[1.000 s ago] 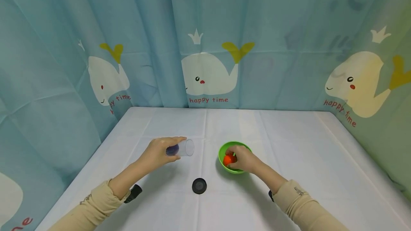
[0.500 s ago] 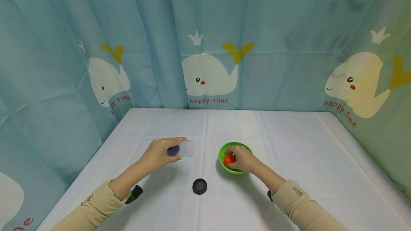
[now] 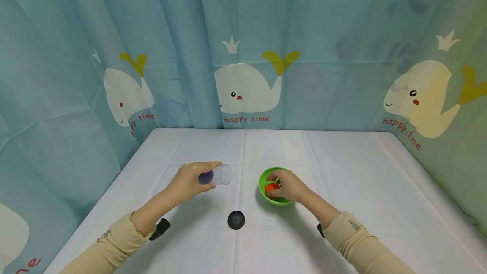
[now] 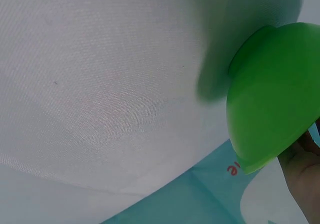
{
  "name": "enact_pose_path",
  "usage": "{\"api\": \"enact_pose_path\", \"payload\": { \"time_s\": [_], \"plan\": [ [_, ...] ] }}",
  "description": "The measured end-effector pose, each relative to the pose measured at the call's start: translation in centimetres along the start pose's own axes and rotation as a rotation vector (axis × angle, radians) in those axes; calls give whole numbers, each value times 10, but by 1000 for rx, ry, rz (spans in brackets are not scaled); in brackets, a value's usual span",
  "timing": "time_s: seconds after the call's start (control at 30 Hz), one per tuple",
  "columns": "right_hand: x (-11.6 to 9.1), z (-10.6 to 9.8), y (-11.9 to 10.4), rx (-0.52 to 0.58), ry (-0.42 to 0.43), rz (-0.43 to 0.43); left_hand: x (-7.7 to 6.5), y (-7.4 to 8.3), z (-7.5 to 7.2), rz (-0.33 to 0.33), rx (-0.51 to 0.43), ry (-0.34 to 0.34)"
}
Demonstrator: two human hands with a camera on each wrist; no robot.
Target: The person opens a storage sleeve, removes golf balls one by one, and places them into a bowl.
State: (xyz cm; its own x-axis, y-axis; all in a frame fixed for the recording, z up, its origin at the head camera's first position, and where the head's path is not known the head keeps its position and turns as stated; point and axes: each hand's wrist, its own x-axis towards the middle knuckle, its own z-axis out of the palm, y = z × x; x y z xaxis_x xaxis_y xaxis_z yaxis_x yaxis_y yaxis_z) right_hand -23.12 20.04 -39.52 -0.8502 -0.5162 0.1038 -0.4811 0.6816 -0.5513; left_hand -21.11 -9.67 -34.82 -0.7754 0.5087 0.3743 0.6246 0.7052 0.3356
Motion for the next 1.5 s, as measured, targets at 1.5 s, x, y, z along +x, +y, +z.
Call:
{"api": "enact_pose_path", "payload": {
  "time_s": [1.5],
  "plan": [
    [2, -11, -41, 567, 121, 269, 4, 5, -2, 14, 25, -2]
  ]
}}
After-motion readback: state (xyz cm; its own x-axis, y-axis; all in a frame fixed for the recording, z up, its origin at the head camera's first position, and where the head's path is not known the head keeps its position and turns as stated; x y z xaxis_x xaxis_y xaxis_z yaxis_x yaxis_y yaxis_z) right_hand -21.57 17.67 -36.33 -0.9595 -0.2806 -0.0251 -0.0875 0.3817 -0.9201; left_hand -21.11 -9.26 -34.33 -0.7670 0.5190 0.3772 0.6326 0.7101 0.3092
